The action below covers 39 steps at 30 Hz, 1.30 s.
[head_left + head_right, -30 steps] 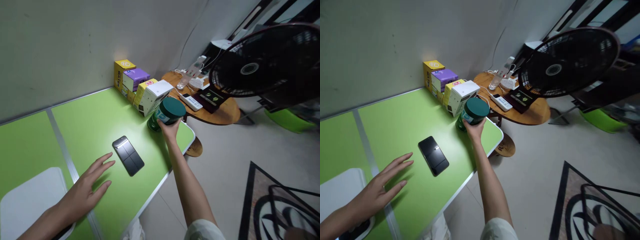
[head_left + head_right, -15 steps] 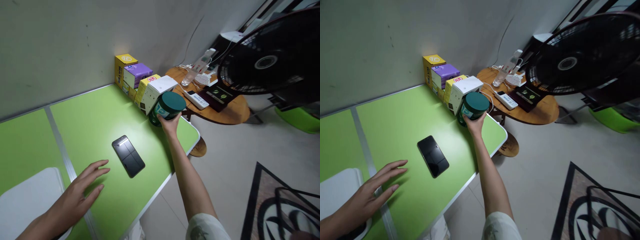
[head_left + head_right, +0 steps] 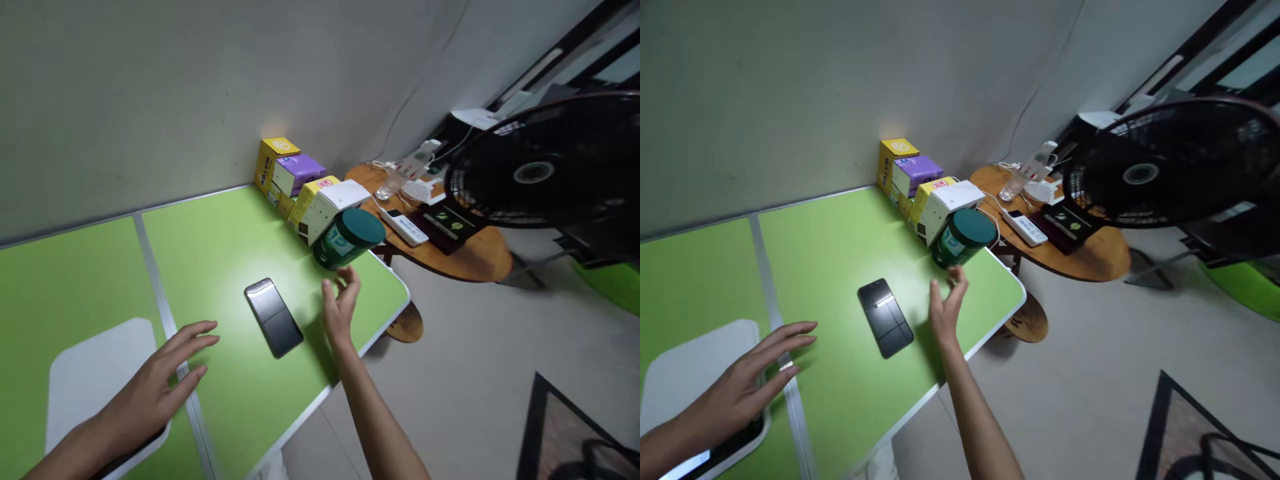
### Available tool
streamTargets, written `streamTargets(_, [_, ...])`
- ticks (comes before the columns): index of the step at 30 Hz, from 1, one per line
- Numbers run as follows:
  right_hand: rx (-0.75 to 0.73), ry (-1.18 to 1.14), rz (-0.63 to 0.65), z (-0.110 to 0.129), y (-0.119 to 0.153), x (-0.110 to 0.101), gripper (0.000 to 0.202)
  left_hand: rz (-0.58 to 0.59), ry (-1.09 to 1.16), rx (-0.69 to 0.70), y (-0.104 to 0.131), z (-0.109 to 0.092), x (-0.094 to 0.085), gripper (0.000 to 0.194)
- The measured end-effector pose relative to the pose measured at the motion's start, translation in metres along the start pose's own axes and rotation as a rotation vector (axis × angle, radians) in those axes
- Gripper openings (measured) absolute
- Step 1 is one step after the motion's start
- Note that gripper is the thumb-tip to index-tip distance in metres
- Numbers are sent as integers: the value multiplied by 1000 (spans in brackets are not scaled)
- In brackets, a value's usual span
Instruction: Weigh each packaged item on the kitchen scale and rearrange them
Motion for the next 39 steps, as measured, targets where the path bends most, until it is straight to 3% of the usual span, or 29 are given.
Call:
streamTargets(3, [-150, -111, 565, 56, 49, 47, 26, -5, 71, -56, 10, 2, -2, 42])
streamTargets(5, [-301, -151, 883, 95, 79, 76, 17, -16, 119, -66, 17, 0, -4, 47])
streamTargets(7, [-423, -207, 1075, 128, 100, 102, 20, -40, 182, -52, 23, 1, -8, 51])
streamTargets(9, [-486, -267, 1182, 151, 115, 128, 23, -61, 251, -15, 31, 7, -13, 52])
streamTargets(12, [-549, -303, 1285, 176, 134, 173, 27, -148, 363, -16, 53, 32, -24, 51])
streamTargets(16, [-643, -247, 1436, 204, 160, 228, 37, -294, 390, -106, 94, 81, -43, 38])
streamTargets(19, [-734, -135, 1507, 221, 173, 260, 42, -351, 294, -219, 124, 125, -72, 32])
streamTargets(21, [-754, -87, 1512, 228, 175, 276, 44, -468, 125, -302, 142, 154, -107, 31])
streamTargets(24, [-728, -67, 1516, 231, 174, 292, 43, -677, -193, -422, 163, 189, -176, 36])
streamTargets(28, [-720, -33, 1518, 227, 172, 304, 41, -806, -410, -573, 177, 224, -259, 46])
streamTargets(30, [-719, -20, 1524, 225, 172, 307, 40, -828, -469, -647, 180, 239, -290, 51])
streamTargets(33, [-693, -5, 1539, 223, 171, 313, 39, -793, -499, -751, 186, 256, -323, 61])
streamTargets(39, [-664, 13, 1573, 214, 170, 318, 36, -563, -519, -838, 196, 269, -355, 66])
Point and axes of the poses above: each hand's wrist, its own y-axis away from the middle knuckle, its own x-axis out of the palm, z = x × y, the point moved 4 cm from there along -y, towards the middle knuckle, and after that the axes turned 13 degrees about z, right-handed, at the moved point
